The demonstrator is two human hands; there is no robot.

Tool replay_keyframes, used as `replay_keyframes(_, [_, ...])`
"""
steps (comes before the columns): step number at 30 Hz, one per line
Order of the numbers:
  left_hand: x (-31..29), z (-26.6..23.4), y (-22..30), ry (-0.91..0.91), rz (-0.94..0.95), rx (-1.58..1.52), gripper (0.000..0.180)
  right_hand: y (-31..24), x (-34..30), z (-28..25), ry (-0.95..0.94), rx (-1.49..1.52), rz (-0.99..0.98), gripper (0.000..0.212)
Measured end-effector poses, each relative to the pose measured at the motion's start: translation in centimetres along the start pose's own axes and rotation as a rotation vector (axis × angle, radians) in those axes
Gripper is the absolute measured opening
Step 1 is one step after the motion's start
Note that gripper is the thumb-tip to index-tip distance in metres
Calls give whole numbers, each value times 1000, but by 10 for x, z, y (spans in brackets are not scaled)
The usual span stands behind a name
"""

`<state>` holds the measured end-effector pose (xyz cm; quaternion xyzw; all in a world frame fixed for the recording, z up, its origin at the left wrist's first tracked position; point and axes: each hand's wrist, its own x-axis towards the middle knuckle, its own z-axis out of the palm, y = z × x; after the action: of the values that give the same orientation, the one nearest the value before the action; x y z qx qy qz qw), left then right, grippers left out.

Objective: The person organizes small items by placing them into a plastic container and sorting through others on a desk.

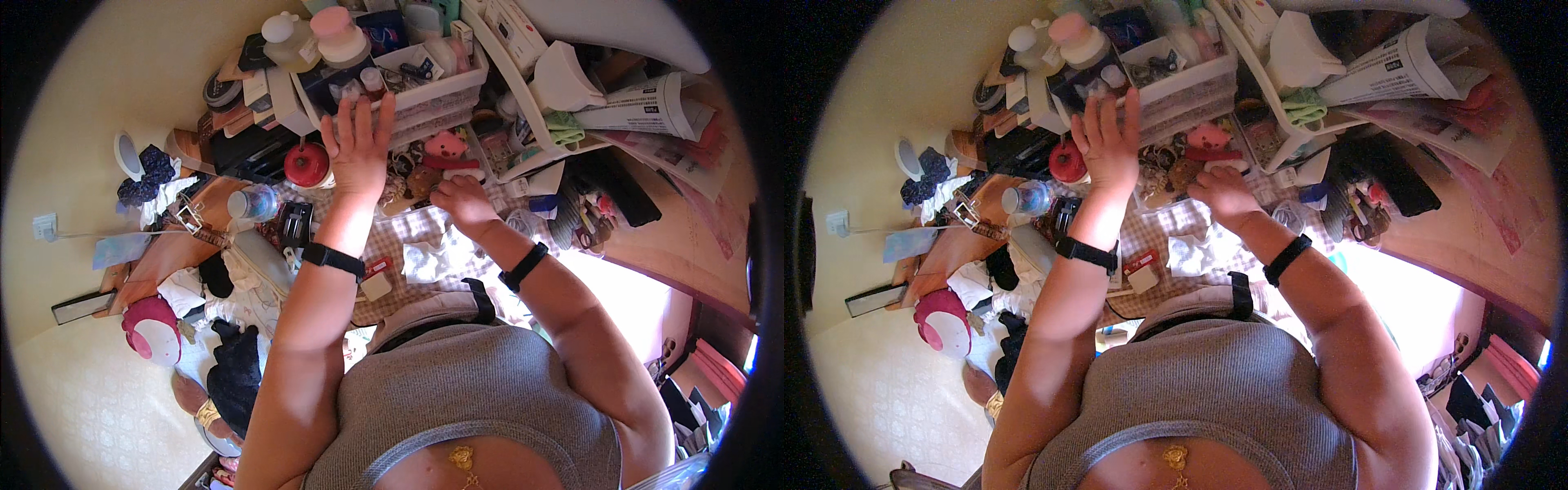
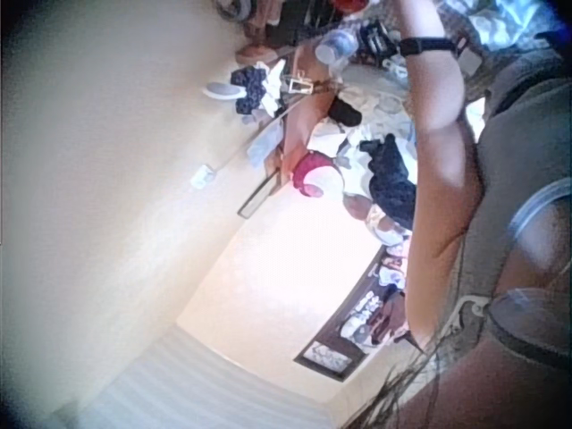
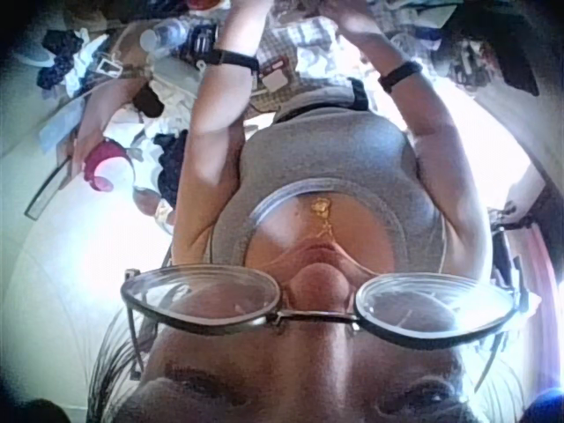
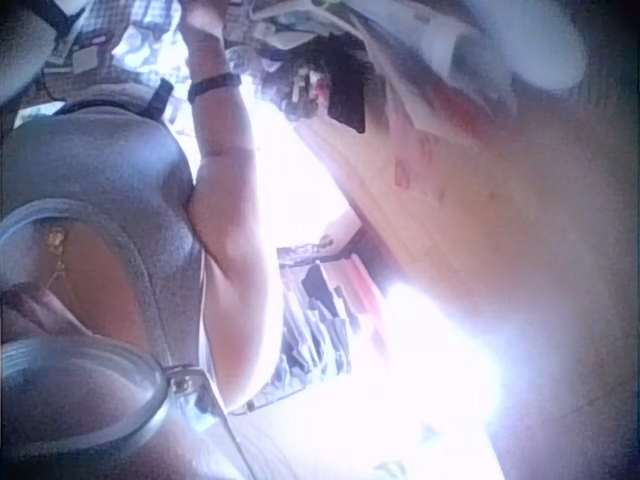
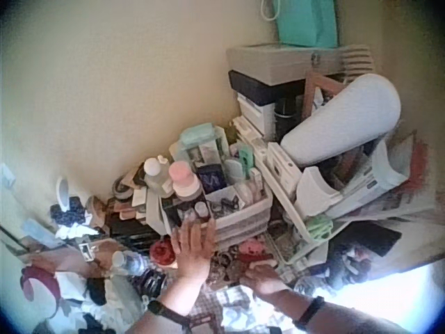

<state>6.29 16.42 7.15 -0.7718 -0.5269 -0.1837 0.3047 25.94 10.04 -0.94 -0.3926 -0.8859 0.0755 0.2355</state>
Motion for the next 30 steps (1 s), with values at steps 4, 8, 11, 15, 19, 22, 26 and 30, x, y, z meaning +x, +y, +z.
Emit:
replay_keyframes(4, [13, 3, -6, 6, -20, 22, 59, 6, -5, -1, -97, -13, -7, 15])
replay_keyframes(8, [14, 4, -7, 10, -64, 7, 63, 2, 0, -2, -42, 42, 1, 14])
replay_keyframes(11, [14, 6, -8, 44, -51, 5, 61, -4, 9, -5, -25, 57, -1, 13])
replay_keyframes(15, [14, 7, -5, 91, -35, 66, 58, -10, 14, -5, 5, 57, 17, 12])
replay_keyframes(19, [14, 5, -7, 72, -42, 33, 60, 0, 3, -9, -125, 97, 41, 15])
replay_keyframes(22, [15, 5, -6, 25, -34, 21, 62, -2, 4, -12, -101, 77, 35, 15])
replay_keyframes(26, [15, 10, -3, 64, -60, 15, 62, -13, 20, -4, -30, 128, 37, 14])
replay_keyframes(30, [14, 13, -6, 60, -86, 68, 57, -20, 25, -5, -42, 134, 54, 12])
